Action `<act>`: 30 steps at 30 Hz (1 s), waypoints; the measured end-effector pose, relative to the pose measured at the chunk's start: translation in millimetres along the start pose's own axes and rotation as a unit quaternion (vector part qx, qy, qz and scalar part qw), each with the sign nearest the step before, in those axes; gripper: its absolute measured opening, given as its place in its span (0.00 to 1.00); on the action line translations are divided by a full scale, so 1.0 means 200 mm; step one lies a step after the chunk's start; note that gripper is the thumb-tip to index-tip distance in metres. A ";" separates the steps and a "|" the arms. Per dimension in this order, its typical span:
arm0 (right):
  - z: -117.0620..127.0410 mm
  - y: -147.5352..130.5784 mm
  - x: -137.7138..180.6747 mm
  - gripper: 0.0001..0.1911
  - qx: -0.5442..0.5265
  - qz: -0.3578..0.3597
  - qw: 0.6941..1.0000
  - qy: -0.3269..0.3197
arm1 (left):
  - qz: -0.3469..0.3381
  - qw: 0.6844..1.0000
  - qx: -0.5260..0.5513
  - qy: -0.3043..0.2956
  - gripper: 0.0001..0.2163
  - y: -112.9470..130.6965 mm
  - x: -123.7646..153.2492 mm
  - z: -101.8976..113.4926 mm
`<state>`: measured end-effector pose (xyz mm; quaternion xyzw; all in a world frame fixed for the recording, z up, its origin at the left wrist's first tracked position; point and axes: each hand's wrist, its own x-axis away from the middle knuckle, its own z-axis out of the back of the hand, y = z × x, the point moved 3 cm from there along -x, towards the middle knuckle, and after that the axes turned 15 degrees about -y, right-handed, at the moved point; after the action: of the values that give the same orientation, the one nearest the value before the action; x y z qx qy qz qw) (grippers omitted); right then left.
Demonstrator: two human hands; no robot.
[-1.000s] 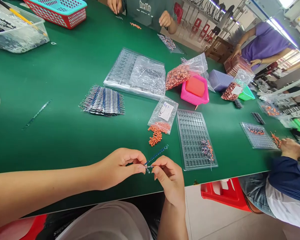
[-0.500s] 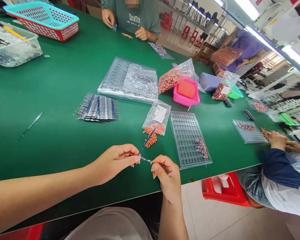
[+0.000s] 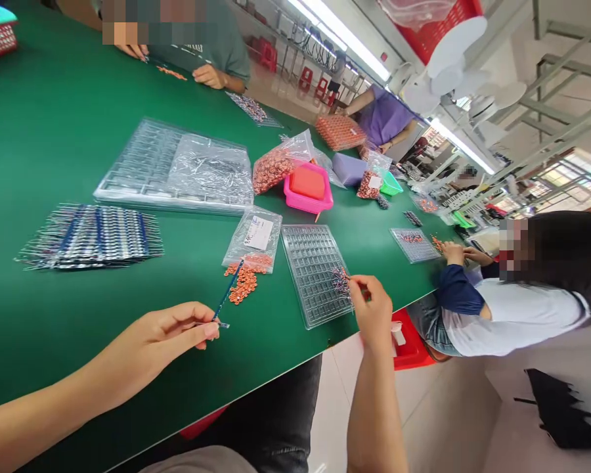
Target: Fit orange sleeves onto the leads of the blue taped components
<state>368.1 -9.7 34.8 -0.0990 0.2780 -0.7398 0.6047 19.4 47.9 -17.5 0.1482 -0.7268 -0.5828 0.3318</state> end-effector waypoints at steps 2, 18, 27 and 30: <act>0.03 0.08 -0.11 0.16 0.026 0.013 0.999 -0.029 | -0.001 1.000 -0.004 0.002 0.14 0.00 0.00 0.00; -0.28 -0.30 0.09 0.10 -0.020 0.130 0.980 -0.148 | -0.027 0.997 0.067 0.012 0.10 0.05 0.00 -0.02; -0.63 -0.60 0.14 0.16 -0.030 0.175 0.957 -0.231 | -0.043 0.982 0.176 0.053 0.10 0.07 0.01 0.01; -0.65 -0.61 0.14 0.20 0.006 0.188 0.955 -0.229 | -0.041 0.976 0.206 0.057 0.08 0.08 0.00 0.01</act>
<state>196.5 15.9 -13.0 -0.2077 0.1411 -0.5721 0.7808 20.4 54.4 -1.7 0.2765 -0.8042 -0.4244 0.3109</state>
